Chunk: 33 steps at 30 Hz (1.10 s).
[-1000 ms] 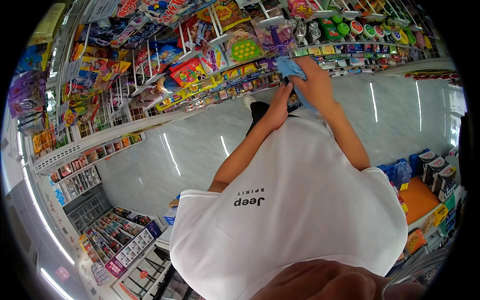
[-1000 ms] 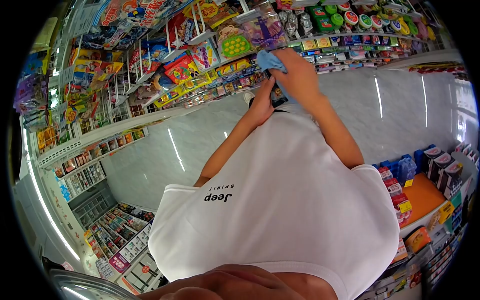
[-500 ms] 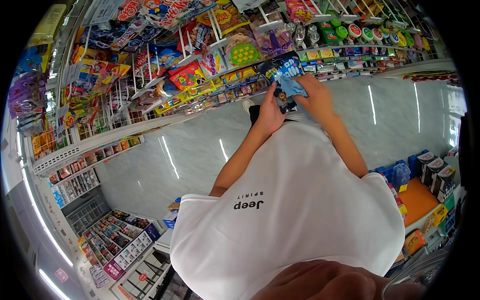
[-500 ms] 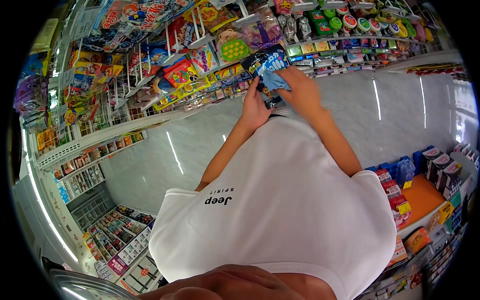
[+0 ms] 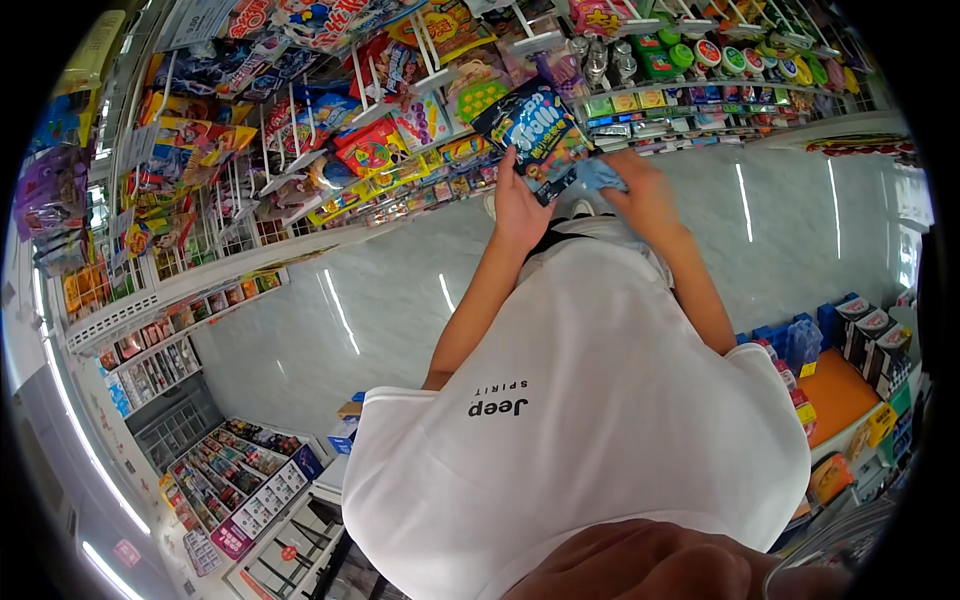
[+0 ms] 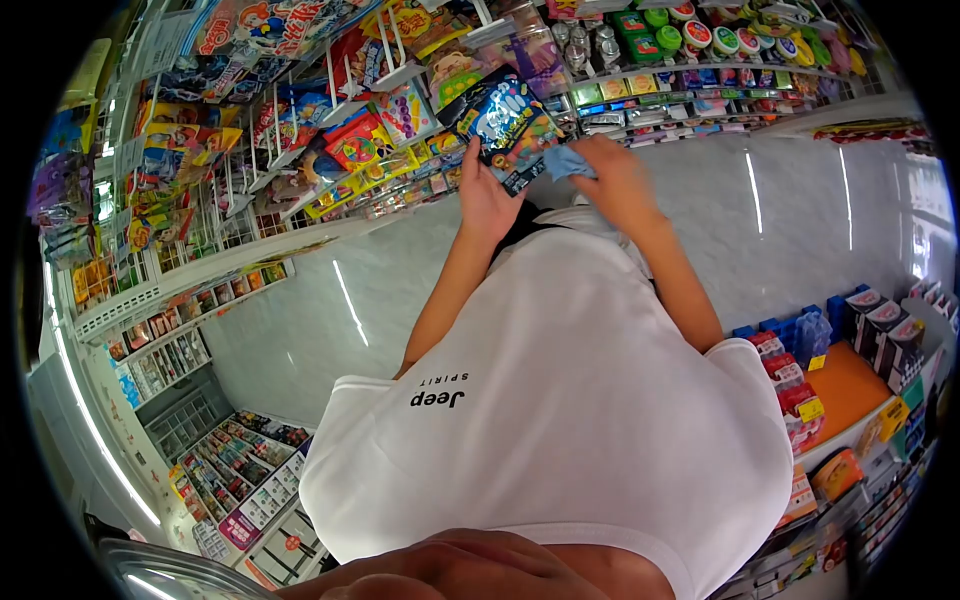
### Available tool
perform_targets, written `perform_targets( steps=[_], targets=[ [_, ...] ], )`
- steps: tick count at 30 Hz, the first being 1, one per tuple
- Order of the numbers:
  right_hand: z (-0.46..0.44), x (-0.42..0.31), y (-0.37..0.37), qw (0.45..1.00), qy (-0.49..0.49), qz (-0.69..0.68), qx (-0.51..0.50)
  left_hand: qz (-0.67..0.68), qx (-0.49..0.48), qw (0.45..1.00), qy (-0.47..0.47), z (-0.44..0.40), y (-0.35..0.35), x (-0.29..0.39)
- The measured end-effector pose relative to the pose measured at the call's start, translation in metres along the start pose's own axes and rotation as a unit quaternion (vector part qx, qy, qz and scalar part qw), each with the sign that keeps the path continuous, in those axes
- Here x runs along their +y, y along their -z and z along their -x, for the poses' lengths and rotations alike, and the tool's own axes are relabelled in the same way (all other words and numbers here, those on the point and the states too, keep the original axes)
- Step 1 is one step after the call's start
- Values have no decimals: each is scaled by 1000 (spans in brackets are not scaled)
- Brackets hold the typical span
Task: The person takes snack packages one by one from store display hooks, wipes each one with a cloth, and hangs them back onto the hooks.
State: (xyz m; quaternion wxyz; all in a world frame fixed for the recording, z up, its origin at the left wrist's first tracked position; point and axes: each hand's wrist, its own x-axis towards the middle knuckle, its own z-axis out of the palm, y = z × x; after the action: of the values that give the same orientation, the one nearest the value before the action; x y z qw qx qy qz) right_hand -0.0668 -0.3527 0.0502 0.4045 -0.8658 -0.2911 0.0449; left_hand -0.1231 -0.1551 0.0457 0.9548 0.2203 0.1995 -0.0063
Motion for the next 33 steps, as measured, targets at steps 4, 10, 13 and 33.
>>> perform_targets(
  steps=[4,10,13,33],
  targets=[
    [-1,8,12,998,-35,4,53,-1,4,1000,-12,1,3,-3],
    [-4,26,13,990,-48,12,129,-1,8,1000,-18,2,5,-5],
    [-6,43,8,973,-133,-118,147,-48,15,998,-29,0,17,-8],
    [-6,-7,10,817,-268,-510,8,-162,33,983,83,14,-5,-1]
  ],
)
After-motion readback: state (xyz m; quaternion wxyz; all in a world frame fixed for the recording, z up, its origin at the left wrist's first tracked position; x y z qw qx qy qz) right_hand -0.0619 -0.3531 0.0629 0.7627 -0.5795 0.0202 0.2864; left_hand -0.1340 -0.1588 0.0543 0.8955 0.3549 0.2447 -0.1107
